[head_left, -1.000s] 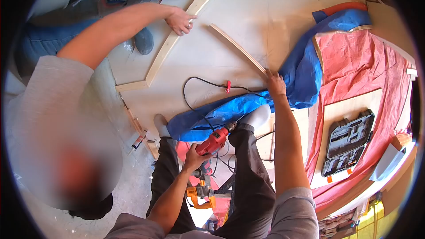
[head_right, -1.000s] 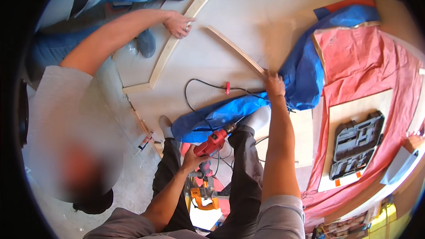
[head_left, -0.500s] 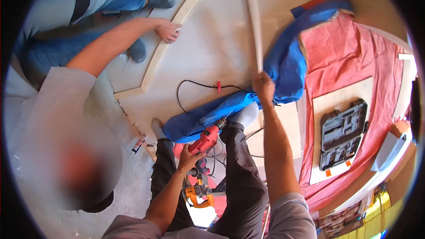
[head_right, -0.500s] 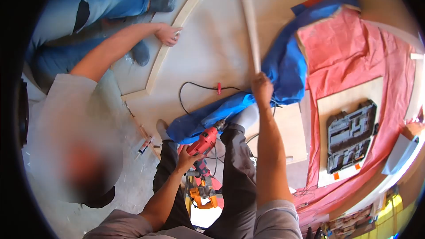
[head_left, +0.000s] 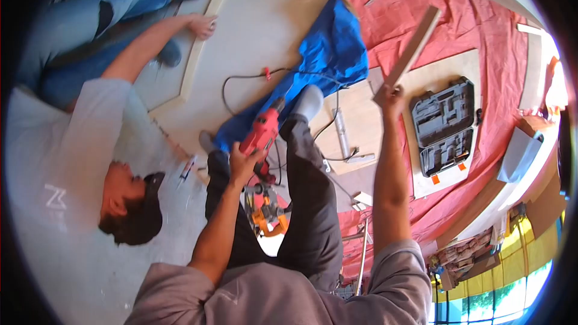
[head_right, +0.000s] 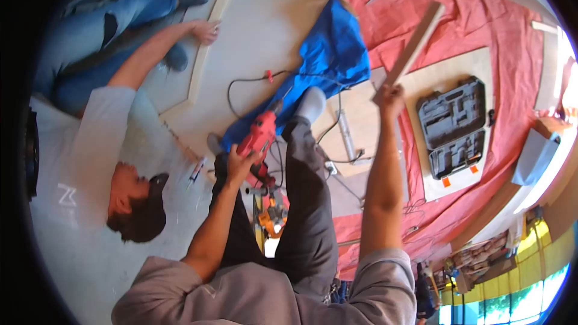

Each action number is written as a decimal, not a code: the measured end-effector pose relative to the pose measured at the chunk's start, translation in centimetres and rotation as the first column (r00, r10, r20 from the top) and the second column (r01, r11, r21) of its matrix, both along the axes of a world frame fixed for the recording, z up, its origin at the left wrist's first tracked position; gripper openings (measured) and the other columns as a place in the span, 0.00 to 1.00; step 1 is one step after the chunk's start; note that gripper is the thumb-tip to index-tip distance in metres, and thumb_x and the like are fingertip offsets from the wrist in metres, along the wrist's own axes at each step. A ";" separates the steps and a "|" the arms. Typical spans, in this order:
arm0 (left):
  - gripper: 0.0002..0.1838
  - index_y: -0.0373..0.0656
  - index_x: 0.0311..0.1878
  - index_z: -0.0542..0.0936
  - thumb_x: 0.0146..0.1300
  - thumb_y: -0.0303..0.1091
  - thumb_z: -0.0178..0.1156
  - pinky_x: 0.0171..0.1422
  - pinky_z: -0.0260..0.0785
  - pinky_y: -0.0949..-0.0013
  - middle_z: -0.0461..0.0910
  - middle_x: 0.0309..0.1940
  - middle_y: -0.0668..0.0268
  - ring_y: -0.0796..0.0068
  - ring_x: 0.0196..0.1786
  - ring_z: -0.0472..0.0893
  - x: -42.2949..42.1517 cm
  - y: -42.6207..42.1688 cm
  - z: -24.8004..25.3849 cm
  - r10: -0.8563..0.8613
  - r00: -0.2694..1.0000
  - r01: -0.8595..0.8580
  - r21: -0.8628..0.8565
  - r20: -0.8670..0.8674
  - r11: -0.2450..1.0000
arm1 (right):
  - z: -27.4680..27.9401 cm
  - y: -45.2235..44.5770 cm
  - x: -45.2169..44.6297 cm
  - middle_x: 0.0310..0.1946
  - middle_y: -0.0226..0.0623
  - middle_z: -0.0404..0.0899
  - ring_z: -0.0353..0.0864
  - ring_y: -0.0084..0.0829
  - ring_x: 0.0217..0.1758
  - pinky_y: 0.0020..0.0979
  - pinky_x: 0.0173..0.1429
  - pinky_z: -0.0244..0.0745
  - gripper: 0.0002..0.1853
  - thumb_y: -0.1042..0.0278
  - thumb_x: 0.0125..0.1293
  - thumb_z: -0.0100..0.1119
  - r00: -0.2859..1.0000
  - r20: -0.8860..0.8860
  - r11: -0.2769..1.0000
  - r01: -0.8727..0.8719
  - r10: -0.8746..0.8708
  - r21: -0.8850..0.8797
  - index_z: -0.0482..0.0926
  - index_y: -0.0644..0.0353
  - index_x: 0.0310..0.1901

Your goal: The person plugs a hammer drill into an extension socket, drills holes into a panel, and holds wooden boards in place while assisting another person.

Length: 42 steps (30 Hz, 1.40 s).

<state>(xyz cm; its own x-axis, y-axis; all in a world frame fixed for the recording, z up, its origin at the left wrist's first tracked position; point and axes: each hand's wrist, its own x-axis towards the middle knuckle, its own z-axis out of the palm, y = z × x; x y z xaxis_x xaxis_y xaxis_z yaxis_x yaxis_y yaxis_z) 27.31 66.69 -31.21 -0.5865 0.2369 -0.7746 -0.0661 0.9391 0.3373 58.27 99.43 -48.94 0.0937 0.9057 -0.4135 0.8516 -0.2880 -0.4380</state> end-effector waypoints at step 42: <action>0.28 0.36 0.46 0.81 0.56 0.54 0.63 0.54 0.73 0.58 0.82 0.40 0.50 0.50 0.47 0.81 -15.1 -41.6 7.3 0.508 0.859 -0.504 0.065 -0.065 0.861 | 22.7 -53.8 -32.1 0.24 0.46 0.82 0.85 0.39 0.26 0.37 0.30 0.78 0.24 0.61 0.50 0.62 0.391 -0.262 0.222 -0.836 0.882 -0.501 0.74 0.68 0.46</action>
<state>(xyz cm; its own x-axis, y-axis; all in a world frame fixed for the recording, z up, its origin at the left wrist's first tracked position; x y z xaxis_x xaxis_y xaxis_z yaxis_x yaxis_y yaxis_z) 12.17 25.10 -23.87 -0.6918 -0.0758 -0.7181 -0.5003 0.7675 0.4009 26.13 45.59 -26.20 -0.5621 0.1122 -0.8194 0.7421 0.5058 -0.4398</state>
